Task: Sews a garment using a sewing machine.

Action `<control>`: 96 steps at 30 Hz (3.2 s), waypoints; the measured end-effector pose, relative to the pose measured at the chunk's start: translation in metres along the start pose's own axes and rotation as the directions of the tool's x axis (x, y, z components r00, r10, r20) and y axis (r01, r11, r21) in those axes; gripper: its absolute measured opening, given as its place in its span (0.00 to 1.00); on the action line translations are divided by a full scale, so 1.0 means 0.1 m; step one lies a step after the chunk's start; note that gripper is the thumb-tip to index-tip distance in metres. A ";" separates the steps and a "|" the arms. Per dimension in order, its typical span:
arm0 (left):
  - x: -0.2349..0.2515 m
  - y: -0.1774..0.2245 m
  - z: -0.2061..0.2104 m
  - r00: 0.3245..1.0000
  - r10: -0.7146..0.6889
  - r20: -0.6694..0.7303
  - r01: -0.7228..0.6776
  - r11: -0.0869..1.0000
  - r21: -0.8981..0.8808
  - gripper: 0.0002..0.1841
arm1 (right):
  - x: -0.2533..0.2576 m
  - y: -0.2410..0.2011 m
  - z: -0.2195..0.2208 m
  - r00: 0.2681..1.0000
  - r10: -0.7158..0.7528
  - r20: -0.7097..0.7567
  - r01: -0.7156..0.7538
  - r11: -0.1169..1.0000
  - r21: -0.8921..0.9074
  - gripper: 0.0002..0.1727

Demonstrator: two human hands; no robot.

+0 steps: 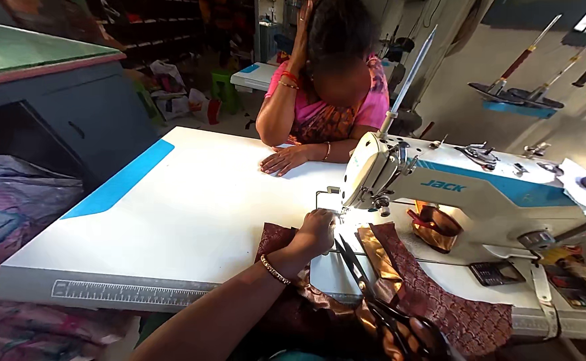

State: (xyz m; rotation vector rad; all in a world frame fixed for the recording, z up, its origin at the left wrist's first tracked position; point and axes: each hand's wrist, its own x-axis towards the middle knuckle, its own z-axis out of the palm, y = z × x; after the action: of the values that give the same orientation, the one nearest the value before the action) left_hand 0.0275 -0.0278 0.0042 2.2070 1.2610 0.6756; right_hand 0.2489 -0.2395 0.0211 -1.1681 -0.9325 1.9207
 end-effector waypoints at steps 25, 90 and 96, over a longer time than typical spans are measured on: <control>0.35 0.15 0.17 0.966 -0.254 -0.042 0.251 0.965 -0.082 0.11 | 0.96 -0.90 -0.09 0.707 -0.185 -0.683 -0.399 0.693 -0.601 0.25; 0.31 0.10 0.12 0.976 -0.215 -0.021 0.212 0.971 -0.107 0.11 | 1.84 -1.18 -0.19 0.695 -0.620 -0.364 -0.059 0.455 -0.889 0.19; 0.32 0.08 0.14 0.979 -0.200 -0.043 0.194 0.975 -0.109 0.10 | 2.19 -0.95 -0.36 0.835 -0.390 -0.388 0.208 0.876 -0.434 0.07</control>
State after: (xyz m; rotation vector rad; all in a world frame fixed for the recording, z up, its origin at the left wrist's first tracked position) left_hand 0.0558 -0.0053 0.0047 1.9604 1.4161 0.7082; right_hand 0.2224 -0.0007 -0.0021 -1.5092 -1.1589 1.1490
